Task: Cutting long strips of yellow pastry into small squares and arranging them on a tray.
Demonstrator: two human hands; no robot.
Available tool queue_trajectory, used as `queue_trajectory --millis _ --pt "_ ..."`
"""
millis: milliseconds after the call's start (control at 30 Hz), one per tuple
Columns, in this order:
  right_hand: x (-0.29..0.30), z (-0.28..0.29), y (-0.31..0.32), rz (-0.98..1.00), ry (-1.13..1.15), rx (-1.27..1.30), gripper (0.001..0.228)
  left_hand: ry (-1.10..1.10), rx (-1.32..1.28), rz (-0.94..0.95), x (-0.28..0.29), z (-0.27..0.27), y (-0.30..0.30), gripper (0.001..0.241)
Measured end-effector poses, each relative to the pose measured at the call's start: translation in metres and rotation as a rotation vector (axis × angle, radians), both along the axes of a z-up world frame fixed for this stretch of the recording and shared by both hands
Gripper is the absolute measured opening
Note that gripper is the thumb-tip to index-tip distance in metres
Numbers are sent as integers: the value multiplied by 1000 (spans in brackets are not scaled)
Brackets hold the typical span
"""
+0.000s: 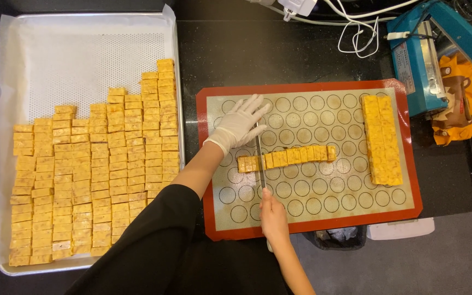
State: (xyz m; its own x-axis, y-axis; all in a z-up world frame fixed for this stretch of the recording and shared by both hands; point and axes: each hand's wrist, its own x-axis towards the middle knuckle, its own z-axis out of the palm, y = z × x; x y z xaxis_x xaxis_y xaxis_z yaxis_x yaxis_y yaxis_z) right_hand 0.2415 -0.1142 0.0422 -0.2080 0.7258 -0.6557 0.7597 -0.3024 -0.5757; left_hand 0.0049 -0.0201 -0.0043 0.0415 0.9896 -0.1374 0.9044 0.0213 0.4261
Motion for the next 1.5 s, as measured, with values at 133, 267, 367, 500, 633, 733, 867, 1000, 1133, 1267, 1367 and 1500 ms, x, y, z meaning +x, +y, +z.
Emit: queue_trajectory --millis 133,267,367,500,633,733,867,1000,1133,1267,1367,1500 --pt "-2 -3 -1 -46 48 -17 54 4 -2 -9 0 2 1 63" --pt "-4 -3 -1 -30 50 13 54 -16 -27 -5 0 2 2 62" --pt "-3 -12 -2 7 56 35 55 -52 -14 -4 -1 0 0 61" --pt "-1 -24 3 84 -6 35 57 -93 -11 -1 -3 -15 2 59" --pt "-7 -29 11 66 3 23 58 -102 -51 7 -5 -5 10 61" --pt "-17 -36 24 82 99 73 62 -5 -107 50 -17 -13 26 62" --pt "-21 -40 29 81 95 76 60 126 -108 28 -24 -19 34 63" --pt "-17 -28 26 82 116 71 60 113 -109 66 -15 -21 25 65" --pt "5 -31 13 89 105 63 62 70 -112 58 -3 -17 10 65" --pt "16 -54 11 36 137 10 59 -11 -111 76 1 -6 7 66" --pt "19 -41 17 7 172 -13 56 -56 -37 90 2 17 12 66" --pt "17 5 23 -55 261 10 52 -27 218 106 8 56 24 62"
